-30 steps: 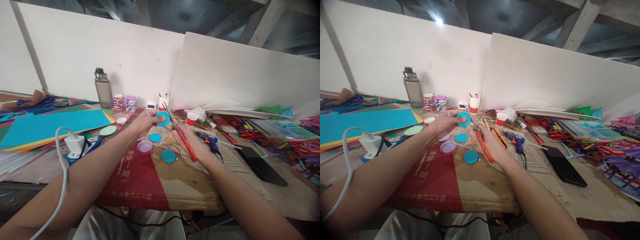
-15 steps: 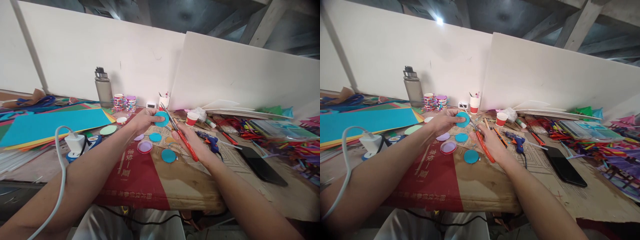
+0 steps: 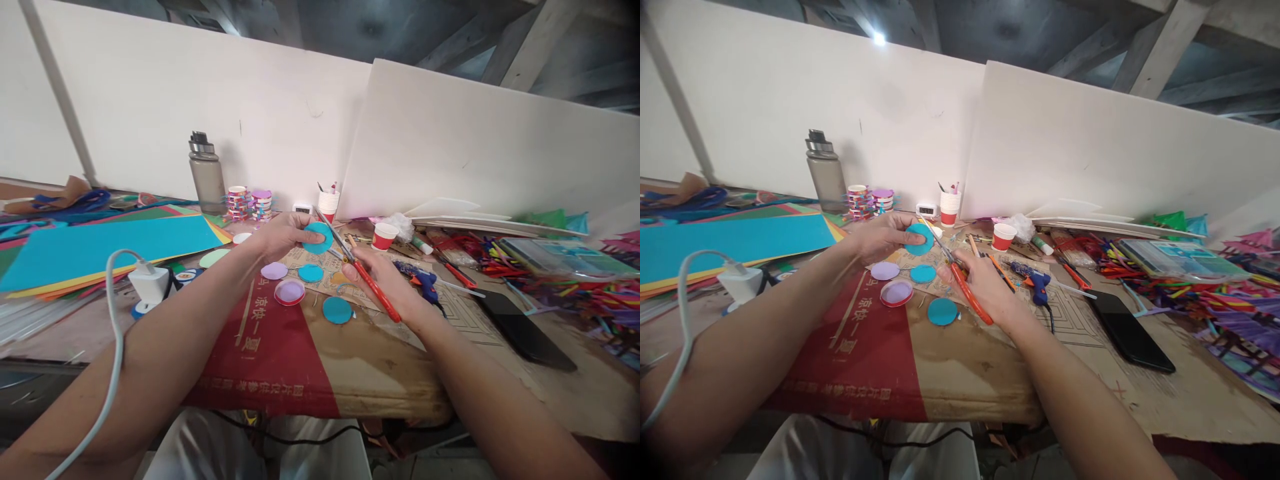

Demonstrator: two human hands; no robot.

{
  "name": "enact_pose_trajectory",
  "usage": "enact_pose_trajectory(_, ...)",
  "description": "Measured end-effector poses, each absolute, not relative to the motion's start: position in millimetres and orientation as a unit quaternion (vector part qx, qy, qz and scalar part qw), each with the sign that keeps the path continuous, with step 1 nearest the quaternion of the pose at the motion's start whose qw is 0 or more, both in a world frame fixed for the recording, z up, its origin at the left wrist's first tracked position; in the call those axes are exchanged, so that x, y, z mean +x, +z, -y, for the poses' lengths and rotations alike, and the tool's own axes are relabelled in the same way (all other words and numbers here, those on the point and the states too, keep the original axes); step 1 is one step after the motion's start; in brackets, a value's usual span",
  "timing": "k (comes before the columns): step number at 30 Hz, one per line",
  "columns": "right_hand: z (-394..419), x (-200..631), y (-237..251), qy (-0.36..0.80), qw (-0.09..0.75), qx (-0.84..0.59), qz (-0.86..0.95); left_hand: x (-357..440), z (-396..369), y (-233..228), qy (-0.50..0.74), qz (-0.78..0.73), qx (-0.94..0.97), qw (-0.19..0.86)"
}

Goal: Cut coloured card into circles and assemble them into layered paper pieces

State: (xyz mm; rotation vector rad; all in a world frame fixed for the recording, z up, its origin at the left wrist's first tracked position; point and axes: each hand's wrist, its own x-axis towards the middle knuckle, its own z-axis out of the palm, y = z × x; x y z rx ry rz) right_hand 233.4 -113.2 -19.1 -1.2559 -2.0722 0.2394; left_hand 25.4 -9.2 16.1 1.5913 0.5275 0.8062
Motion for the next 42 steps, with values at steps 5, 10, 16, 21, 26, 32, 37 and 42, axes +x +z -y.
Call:
enact_pose_trajectory(5, 113, 235, -17, 0.101, 0.344, -0.468, 0.808, 21, 8, 20, 0.334, -0.235, 0.700, 0.586)
enact_pose_trajectory(10, 114, 236, -15, 0.111, 0.344, -0.453, 0.815, 18, 10, 23, 0.321, -0.251, 0.708, 0.576)
enact_pose_trajectory(16, 113, 236, -18, 0.102, 0.336, -0.469, 0.810, 17, 8, 22, 0.325, -0.251, 0.716, 0.565)
enact_pose_trajectory(21, 112, 231, -22, 0.141, 0.385, -0.482, 0.774, 24, 8, 14, 0.333, -0.230, 0.721, 0.563)
enact_pose_trajectory(26, 113, 223, -17, 0.246, 0.508, -0.454, 0.690, 36, 20, 8, 0.287, -0.244, 0.751, 0.543)
enact_pose_trajectory(32, 110, 219, -22, 0.266, 0.540, -0.439, 0.667, 44, 26, 1, 0.241, -0.259, 0.799, 0.487)
enact_pose_trajectory(37, 106, 218, -25, 0.226, 0.577, -0.449, 0.644, 54, 34, -6, 0.268, -0.279, 0.781, 0.491)
enact_pose_trajectory(42, 102, 222, -26, 0.198, 0.630, -0.460, 0.593, 69, 48, -16, 0.382, -0.269, 0.699, 0.542)
